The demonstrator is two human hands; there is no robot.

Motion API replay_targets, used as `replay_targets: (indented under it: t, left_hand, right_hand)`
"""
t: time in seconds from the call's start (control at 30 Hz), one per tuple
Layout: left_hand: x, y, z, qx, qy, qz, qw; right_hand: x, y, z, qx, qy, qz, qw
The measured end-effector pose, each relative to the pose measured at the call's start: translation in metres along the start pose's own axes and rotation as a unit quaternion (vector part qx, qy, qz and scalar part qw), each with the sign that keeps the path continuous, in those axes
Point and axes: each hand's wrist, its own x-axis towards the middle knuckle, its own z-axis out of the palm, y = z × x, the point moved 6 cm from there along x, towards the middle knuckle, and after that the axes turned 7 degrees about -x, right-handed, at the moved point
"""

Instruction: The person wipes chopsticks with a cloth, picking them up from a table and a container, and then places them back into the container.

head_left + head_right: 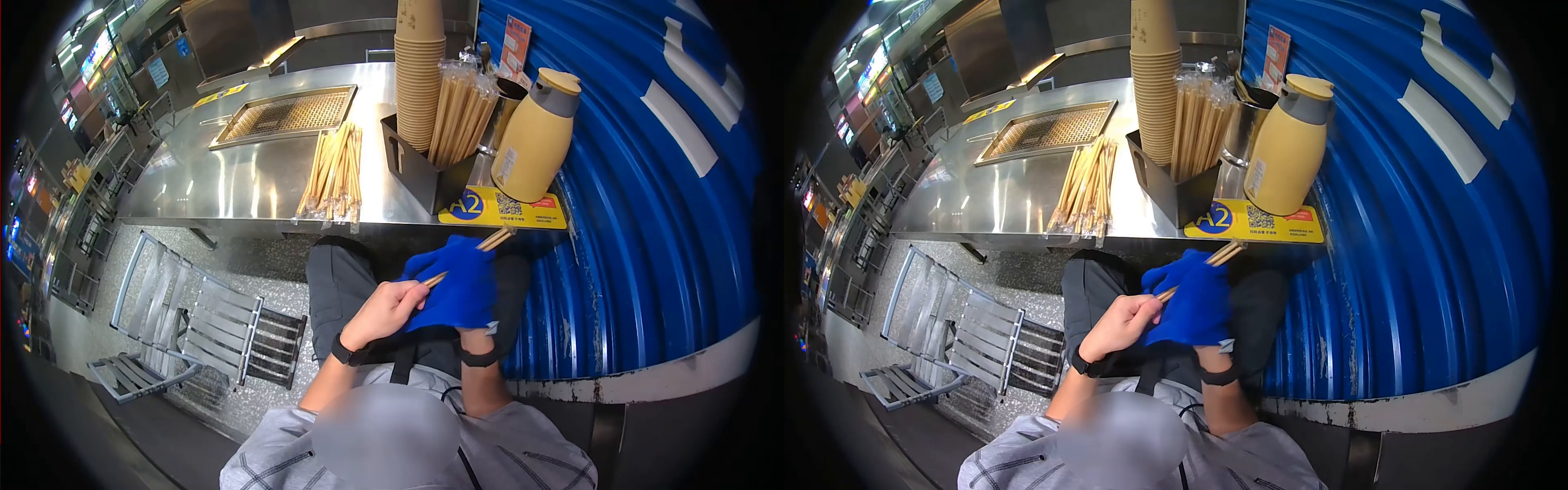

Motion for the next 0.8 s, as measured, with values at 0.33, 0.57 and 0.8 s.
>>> replay_targets:
  t: [0.33, 0.57, 0.8]
  left_hand:
    - [0.004, -0.008, 0.004, -0.223, 0.002, -0.075, 0.972]
    - [0.001, -0.009, -0.040, -0.185, 0.115, 0.002, 0.976]
    - [0.005, 0.018, -0.058, -0.227, 0.197, 0.094, 0.949]
  right_hand:
    - [-0.004, 0.024, 0.021, 0.266, -0.002, 0.116, 0.957]
    - [0.016, 0.010, 0.007, -0.033, 0.050, 0.008, 0.998]
    - [0.016, -0.033, 0.043, -0.202, -0.208, -0.194, 0.937]
